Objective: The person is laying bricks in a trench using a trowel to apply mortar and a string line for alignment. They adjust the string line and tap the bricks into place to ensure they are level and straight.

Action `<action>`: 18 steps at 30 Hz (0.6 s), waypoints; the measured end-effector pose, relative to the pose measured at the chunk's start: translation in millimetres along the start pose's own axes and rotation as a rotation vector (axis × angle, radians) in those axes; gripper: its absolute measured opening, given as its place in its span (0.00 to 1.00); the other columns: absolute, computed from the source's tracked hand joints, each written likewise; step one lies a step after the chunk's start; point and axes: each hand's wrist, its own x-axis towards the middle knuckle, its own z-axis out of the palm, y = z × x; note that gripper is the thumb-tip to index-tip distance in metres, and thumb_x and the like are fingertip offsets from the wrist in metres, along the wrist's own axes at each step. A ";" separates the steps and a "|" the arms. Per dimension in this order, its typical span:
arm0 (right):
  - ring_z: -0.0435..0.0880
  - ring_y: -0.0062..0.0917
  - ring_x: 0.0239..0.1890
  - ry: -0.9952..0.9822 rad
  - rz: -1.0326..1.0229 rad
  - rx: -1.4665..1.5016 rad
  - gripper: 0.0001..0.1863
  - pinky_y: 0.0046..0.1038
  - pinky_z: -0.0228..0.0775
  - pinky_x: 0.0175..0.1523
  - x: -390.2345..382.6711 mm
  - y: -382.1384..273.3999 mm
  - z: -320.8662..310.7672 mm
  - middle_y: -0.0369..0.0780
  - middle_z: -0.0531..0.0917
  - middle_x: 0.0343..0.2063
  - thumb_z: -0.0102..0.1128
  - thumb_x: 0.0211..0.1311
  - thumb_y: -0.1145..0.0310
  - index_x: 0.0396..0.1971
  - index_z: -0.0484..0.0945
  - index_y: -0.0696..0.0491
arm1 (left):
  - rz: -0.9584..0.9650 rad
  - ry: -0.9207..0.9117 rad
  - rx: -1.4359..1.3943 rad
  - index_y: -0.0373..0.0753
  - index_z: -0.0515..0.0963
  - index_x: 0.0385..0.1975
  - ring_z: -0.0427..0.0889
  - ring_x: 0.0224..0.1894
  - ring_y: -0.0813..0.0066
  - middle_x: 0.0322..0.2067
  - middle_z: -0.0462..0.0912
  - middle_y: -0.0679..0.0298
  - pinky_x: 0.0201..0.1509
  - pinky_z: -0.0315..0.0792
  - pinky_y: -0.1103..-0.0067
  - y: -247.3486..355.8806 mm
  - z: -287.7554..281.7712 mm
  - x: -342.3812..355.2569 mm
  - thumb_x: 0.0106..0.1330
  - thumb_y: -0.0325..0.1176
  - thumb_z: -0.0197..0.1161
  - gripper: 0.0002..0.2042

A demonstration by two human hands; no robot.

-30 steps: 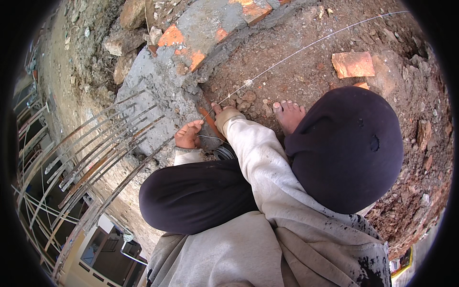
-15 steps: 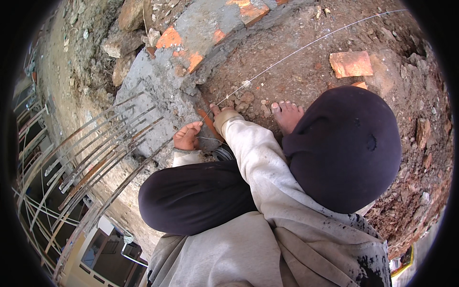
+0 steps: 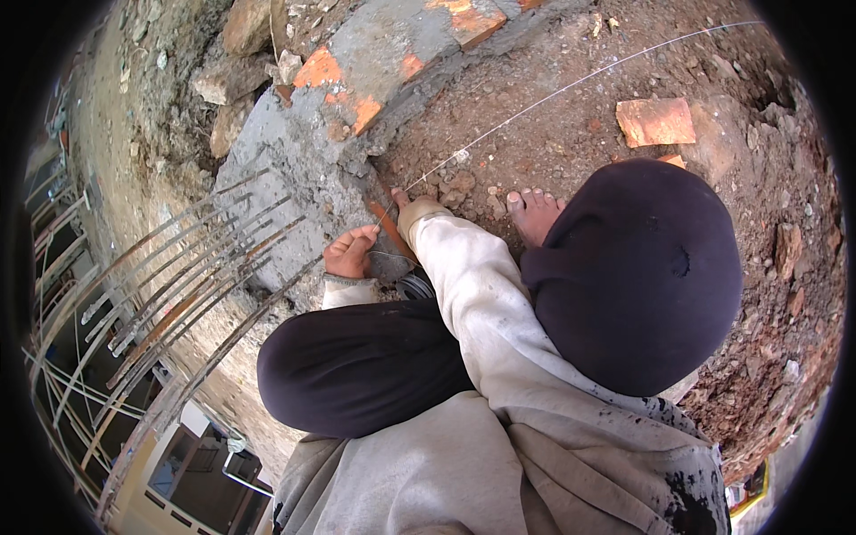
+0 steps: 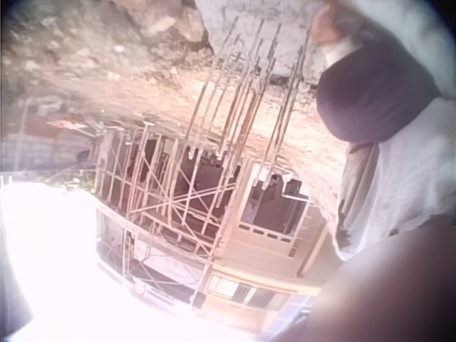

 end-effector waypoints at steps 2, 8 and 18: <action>0.76 0.33 0.39 0.006 0.019 -0.062 0.22 0.30 0.66 0.46 1.0 -3.3 -2.1 0.40 0.75 0.36 0.48 0.56 0.55 0.50 0.61 0.45 | 0.035 -0.048 0.046 0.28 0.77 0.32 0.74 0.29 0.85 0.28 0.80 0.65 0.36 0.68 0.89 -0.1 -0.7 0.1 0.54 0.22 0.55 0.08; 0.75 0.32 0.40 0.009 0.035 -0.200 0.21 0.31 0.65 0.45 6.7 -8.2 -2.3 0.39 0.74 0.36 0.46 0.57 0.54 0.49 0.62 0.46 | -0.038 -0.141 0.121 0.29 0.77 0.31 0.73 0.28 0.86 0.27 0.79 0.68 0.34 0.67 0.89 17.9 2.5 -9.1 0.56 0.24 0.56 0.07; 0.74 0.31 0.41 0.019 0.029 -0.339 0.20 0.32 0.65 0.44 11.7 -6.3 1.8 0.39 0.73 0.36 0.42 0.59 0.51 0.46 0.65 0.48 | 0.043 -0.246 0.086 0.30 0.77 0.32 0.72 0.30 0.87 0.27 0.78 0.68 0.36 0.66 0.89 5.2 -11.5 -8.9 0.56 0.24 0.55 0.07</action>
